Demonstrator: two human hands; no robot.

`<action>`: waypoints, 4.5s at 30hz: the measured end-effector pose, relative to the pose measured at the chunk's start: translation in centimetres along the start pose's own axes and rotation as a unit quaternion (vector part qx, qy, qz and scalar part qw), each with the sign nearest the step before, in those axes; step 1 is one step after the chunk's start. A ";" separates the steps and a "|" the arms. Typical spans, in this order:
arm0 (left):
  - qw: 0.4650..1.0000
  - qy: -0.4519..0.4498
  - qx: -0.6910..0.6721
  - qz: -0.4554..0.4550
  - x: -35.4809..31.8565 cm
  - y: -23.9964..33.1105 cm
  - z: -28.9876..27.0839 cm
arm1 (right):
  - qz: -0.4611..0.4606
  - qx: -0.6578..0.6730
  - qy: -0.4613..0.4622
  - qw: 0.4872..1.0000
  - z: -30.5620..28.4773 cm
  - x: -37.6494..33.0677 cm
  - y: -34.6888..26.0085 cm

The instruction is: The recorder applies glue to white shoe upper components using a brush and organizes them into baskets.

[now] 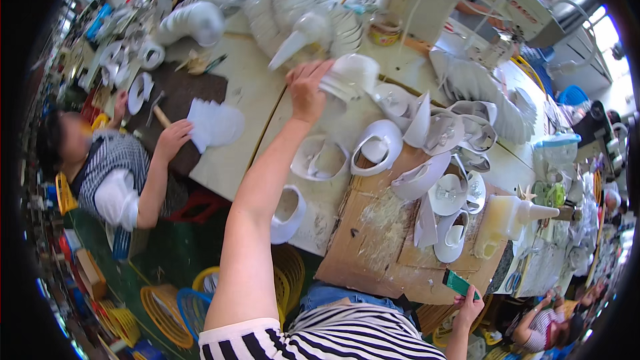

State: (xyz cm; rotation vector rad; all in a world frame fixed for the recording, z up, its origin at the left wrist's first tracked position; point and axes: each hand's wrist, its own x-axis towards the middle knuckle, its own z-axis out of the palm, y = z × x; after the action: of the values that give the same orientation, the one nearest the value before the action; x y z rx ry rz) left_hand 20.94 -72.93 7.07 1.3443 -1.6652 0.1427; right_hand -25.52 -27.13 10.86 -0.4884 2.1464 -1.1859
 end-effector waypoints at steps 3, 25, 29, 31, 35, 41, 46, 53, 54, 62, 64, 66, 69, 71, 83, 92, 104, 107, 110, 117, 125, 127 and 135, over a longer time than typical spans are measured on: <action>0.990 0.108 0.030 0.083 0.4 4.2 -8.7 | -0.032 0.008 -0.013 0.999 -0.7 1.4 -0.3; 0.552 0.611 0.066 -0.564 -56.7 38.6 -59.8 | -0.105 -0.488 -0.209 0.841 -6.4 14.6 1.9; 0.508 0.646 0.058 -0.567 -61.1 40.1 -60.5 | -0.312 -0.571 -0.234 0.723 -4.9 10.5 -2.9; 0.495 0.659 0.034 -0.566 -63.1 38.6 -60.6 | -0.508 -0.422 -0.325 0.677 -1.5 10.2 -0.1; 0.483 0.662 -0.018 -0.573 -63.6 36.6 -61.0 | -0.264 -0.328 -0.611 0.671 10.1 -8.8 2.5; 0.466 0.694 -0.021 -0.548 -70.6 38.3 -65.0 | 0.075 -0.358 -0.777 0.512 22.5 -35.6 12.1; 0.415 0.727 0.042 -0.545 -74.1 42.5 -69.4 | 0.185 -0.391 -0.671 0.602 29.3 -42.5 25.3; 0.253 0.817 0.055 -0.515 -80.4 45.9 -71.0 | 0.225 -0.340 -0.705 0.580 29.1 -41.0 11.3; 0.263 0.814 0.028 -0.518 -82.1 45.2 -70.1 | 0.233 -0.340 -0.720 0.558 29.3 -39.0 8.8; 0.310 0.757 -0.164 -0.552 -83.6 27.5 -59.8 | 0.152 -0.285 -0.707 0.629 23.6 -31.3 -3.3; 0.321 0.753 -0.139 -0.557 -81.1 22.2 -60.0 | 0.154 -0.270 -0.698 0.645 22.3 -31.0 -3.1; 0.325 0.763 -0.057 -0.556 -80.4 17.8 -59.7 | 0.157 -0.273 -0.683 0.658 21.6 -30.8 -2.9; 0.288 0.779 -0.002 -0.557 -80.5 13.3 -57.8 | 0.162 -0.276 -0.670 0.670 20.6 -30.9 -2.1; 0.229 0.791 -0.048 -0.565 -81.0 11.9 -56.5 | 0.170 -0.270 -0.659 0.681 20.2 -30.8 -1.8; 0.299 0.616 -0.312 -0.658 -66.7 6.0 -42.1 | 0.212 -0.233 -0.623 0.716 17.7 -30.1 -1.7; 0.154 0.621 -0.171 -0.750 -64.8 -4.9 -30.7 | 0.200 -0.200 -0.602 0.746 16.3 -30.5 -3.5; 0.252 0.578 -0.345 -0.695 -61.8 1.1 -36.8 | 0.160 -0.224 -0.597 0.753 17.0 -29.7 -2.2; 0.345 0.598 -0.441 -0.574 -61.7 6.9 -43.6 | 0.173 -0.234 -0.620 0.729 17.5 -29.3 -1.9; 0.377 0.668 -0.329 -0.550 -65.3 9.1 -47.5 | 0.179 -0.238 -0.629 0.718 18.4 -29.1 -1.7; 0.260 0.575 0.188 -0.752 -83.1 -0.7 -54.5 | 0.166 -0.281 -0.626 0.708 19.5 -29.9 -0.6; 0.209 0.568 -0.066 -0.793 -88.2 -2.3 -57.2 | 0.168 -0.336 -0.661 0.649 23.5 -31.8 2.7; 0.297 0.629 -0.203 -0.689 -87.8 1.3 -57.8 | 0.168 -0.344 -0.683 0.623 25.4 -32.9 4.5; 0.355 0.630 -0.241 -0.647 -88.5 25.1 -59.7 | 0.286 -0.385 -0.704 0.523 30.1 -41.6 20.4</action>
State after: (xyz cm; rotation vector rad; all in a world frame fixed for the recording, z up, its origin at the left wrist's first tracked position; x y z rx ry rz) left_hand 30.23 34.47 -13.12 1.0514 0.8700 -0.2292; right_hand 25.06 -10.55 -3.96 -0.6491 0.9252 0.6432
